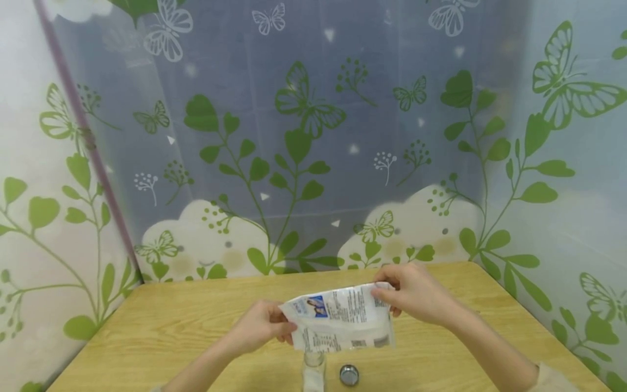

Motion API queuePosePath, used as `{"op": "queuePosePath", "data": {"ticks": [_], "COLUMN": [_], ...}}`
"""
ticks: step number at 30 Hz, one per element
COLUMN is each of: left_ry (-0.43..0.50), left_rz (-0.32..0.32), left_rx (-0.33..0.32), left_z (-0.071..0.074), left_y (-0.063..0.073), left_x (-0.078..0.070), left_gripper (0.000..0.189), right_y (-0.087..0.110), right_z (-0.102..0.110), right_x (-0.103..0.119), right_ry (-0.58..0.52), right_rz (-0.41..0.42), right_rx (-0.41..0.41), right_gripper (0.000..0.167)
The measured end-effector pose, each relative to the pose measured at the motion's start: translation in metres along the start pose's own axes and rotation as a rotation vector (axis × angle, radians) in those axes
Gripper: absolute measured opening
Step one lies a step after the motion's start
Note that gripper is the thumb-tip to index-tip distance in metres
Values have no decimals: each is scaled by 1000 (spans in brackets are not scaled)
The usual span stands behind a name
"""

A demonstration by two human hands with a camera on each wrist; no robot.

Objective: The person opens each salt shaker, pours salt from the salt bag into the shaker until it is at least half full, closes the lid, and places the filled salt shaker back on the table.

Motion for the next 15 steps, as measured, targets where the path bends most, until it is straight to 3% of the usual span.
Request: {"op": "queuePosePath", "data": {"ticks": [15], "left_ry": [3], "left_rz": [1], "left_rx": [5], "left_z": [0], "left_y": [0], "left_x": [1], "left_gripper": [9], "right_y": [0], "right_z": [1], "right_x": [1], "right_ry": [2], "right_rz": [4], "right_rx": [9], "right_gripper": [18]}}
Point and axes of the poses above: each hand's wrist, its own y-axis away from the middle knuckle, its own z-axis out of the back of the hand, x = y × z, the point moved 10 cm from there along -y, towards the middle knuckle, and after that the axes turned 10 degrees about y, right-handed, at the moved point
